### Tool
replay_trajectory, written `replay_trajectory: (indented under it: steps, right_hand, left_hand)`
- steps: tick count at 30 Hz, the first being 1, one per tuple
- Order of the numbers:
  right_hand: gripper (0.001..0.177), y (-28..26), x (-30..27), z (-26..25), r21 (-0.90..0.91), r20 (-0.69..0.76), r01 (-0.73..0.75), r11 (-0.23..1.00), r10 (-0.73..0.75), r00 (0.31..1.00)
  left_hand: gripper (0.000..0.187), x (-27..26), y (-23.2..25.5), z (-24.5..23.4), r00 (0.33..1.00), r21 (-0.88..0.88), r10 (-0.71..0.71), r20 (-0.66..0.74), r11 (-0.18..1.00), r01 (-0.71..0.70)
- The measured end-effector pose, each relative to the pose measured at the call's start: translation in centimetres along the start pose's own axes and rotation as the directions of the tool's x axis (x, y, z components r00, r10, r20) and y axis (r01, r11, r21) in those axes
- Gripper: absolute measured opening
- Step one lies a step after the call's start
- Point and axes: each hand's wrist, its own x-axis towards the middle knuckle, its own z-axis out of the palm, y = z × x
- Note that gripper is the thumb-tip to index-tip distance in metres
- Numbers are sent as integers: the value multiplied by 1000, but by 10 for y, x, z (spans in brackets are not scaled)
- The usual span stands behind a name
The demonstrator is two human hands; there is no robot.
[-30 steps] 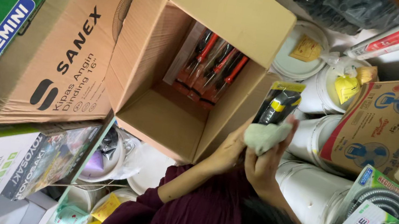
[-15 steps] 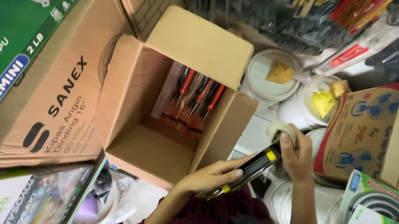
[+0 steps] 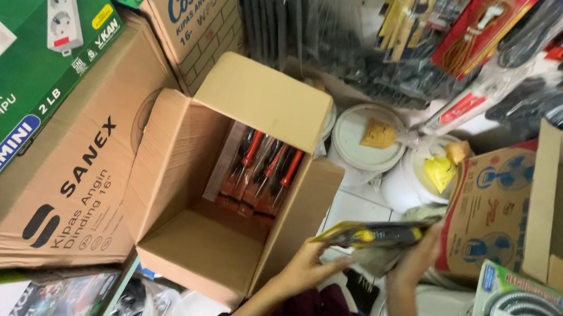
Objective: The person wipes down packaged tools, including a lock, screwdriver sets, and a manual, using a cloth and places them into a cardboard box.
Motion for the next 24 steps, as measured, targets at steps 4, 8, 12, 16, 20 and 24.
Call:
replay_trajectory:
  steps: [4,8,12,16,20,24]
  right_hand:
    - [50,27,-42,-11,-181,117,-175,968,198,973]
    - [47,42,-59,-15,-40,302,-107,993,114,946]
    - [48,27,-46,-19,-231,533,-168,958,269,802]
    - [52,-10,8,-13,-275,604,-140,951,285,744]
    - [58,-45,57,-20,-73,607,-72,995,102,788]
    - [58,-70,69,-10,-22,722,258,966,-163,672]
  left_hand:
    - [42,29,-20,-11,974,-91,-117,-196,991,101]
    - [61,55,25,-2,964,-439,-26,-264,893,-96]
    - [70,81,56,5,949,-774,-93,-301,605,-186]
    - [79,91,55,5,938,-834,-104,-331,497,-239]
    - [88,97,20,18,960,-716,-35,-277,674,-182]
    - [87,112,-52,53,903,-451,-393,-172,847,282]
